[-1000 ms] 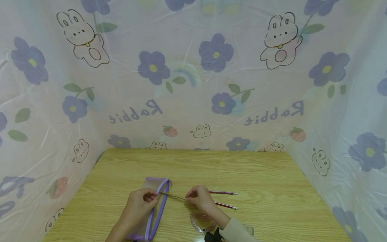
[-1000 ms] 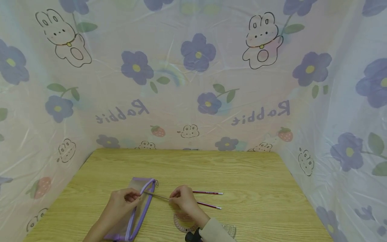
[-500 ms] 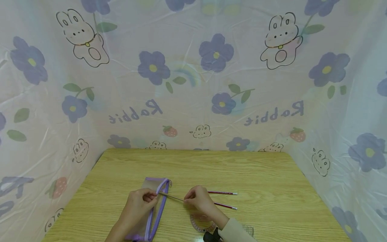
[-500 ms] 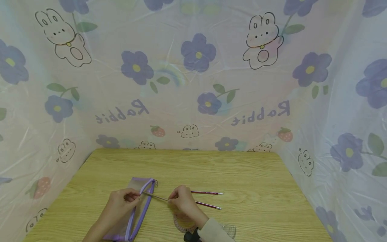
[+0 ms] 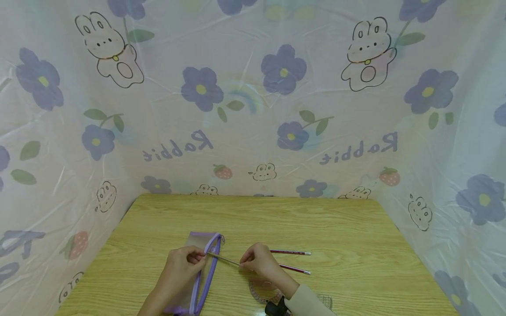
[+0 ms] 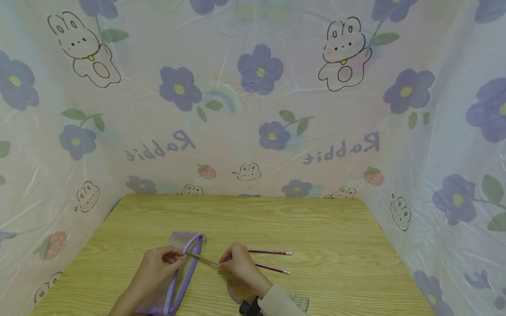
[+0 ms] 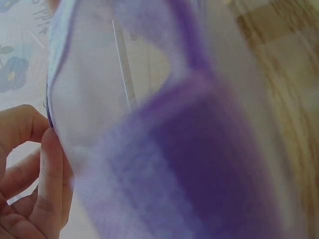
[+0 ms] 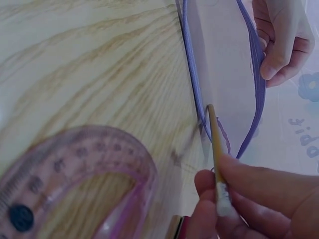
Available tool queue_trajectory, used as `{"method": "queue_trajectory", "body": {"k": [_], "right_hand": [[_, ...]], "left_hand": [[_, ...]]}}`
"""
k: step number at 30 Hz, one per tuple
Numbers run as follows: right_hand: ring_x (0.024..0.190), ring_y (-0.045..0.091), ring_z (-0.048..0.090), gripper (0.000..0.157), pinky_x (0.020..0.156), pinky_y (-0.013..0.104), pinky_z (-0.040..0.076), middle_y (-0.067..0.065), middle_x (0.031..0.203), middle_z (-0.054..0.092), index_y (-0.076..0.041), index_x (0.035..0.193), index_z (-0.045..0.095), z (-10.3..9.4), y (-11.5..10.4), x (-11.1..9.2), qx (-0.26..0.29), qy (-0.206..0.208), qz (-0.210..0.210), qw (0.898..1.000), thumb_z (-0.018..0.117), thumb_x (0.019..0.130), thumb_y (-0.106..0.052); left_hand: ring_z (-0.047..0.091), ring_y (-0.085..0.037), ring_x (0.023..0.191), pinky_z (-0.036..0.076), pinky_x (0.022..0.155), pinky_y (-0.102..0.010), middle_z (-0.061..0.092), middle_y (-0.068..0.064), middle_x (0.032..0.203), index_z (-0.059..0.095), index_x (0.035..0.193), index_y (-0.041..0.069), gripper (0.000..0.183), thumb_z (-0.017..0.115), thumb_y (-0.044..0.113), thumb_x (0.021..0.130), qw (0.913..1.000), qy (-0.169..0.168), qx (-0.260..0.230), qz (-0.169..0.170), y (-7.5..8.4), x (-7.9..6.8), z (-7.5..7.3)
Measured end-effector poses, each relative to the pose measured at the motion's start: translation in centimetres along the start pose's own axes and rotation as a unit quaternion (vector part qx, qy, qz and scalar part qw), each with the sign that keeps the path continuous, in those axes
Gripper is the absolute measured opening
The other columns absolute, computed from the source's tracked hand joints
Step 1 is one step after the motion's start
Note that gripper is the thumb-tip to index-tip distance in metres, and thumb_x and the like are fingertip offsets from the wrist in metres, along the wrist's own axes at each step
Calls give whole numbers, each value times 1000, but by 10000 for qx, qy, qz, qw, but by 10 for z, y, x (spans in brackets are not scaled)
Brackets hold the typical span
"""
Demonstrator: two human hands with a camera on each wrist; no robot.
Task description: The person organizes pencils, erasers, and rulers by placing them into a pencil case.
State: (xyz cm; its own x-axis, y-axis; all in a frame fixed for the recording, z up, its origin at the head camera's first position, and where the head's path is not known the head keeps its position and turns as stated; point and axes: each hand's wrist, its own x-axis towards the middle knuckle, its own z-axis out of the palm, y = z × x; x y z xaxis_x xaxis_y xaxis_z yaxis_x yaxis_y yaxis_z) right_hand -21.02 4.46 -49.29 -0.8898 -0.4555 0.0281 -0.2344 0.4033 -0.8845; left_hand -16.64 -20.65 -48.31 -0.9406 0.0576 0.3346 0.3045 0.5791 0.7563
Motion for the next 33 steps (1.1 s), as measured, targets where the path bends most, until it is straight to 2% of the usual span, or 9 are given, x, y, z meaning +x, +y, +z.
{"method": "queue_trajectory", "body": {"k": [6, 12, 18, 26, 33], "right_hand": [[53, 7, 52, 4, 45, 16, 43, 8, 66, 68, 6, 80, 74, 1, -2, 0, 153, -236, -57, 9996, 79, 80, 7], [54, 6, 52, 4, 47, 15, 41, 14, 69, 69, 9, 84, 74, 0, -1, 0, 447, -486, -42, 9978, 77, 81, 8], [58, 5, 56, 8, 51, 15, 44, 17, 75, 71, 9, 88, 75, 1, 1, 2, 902, -498, 176, 9945, 77, 82, 5], [62, 9, 61, 9, 56, 21, 53, 21, 77, 71, 11, 91, 74, 6, 0, 4, 1181, -307, 309, 9920, 76, 84, 5], [69, 25, 69, 11, 59, 26, 57, 20, 81, 72, 12, 93, 73, 8, 2, 6, 1343, -350, 399, 9895, 74, 85, 6]], "left_hand": [[63, -5, 63, 56, 59, -17, 66, 5, 72, 73, 83, 0, 13, 74, -11, 78, 10000, 37, -36, 11, -1, -1, 0], [62, -5, 62, 56, 57, -19, 66, 5, 70, 73, 81, 1, 14, 73, -12, 76, 9999, 131, -57, -3, -2, -1, 1], [61, -5, 61, 56, 56, -19, 65, 7, 69, 73, 80, 3, 16, 73, -12, 76, 9998, 188, -13, -17, -3, 1, 1], [62, -5, 61, 56, 57, -18, 65, 6, 70, 73, 81, 3, 14, 74, -11, 77, 9999, 86, -18, -77, -1, 2, -2], [62, -5, 61, 56, 57, -18, 66, 5, 71, 73, 81, 2, 15, 74, -12, 77, 9999, 90, -53, -43, 0, 1, -3]]}}
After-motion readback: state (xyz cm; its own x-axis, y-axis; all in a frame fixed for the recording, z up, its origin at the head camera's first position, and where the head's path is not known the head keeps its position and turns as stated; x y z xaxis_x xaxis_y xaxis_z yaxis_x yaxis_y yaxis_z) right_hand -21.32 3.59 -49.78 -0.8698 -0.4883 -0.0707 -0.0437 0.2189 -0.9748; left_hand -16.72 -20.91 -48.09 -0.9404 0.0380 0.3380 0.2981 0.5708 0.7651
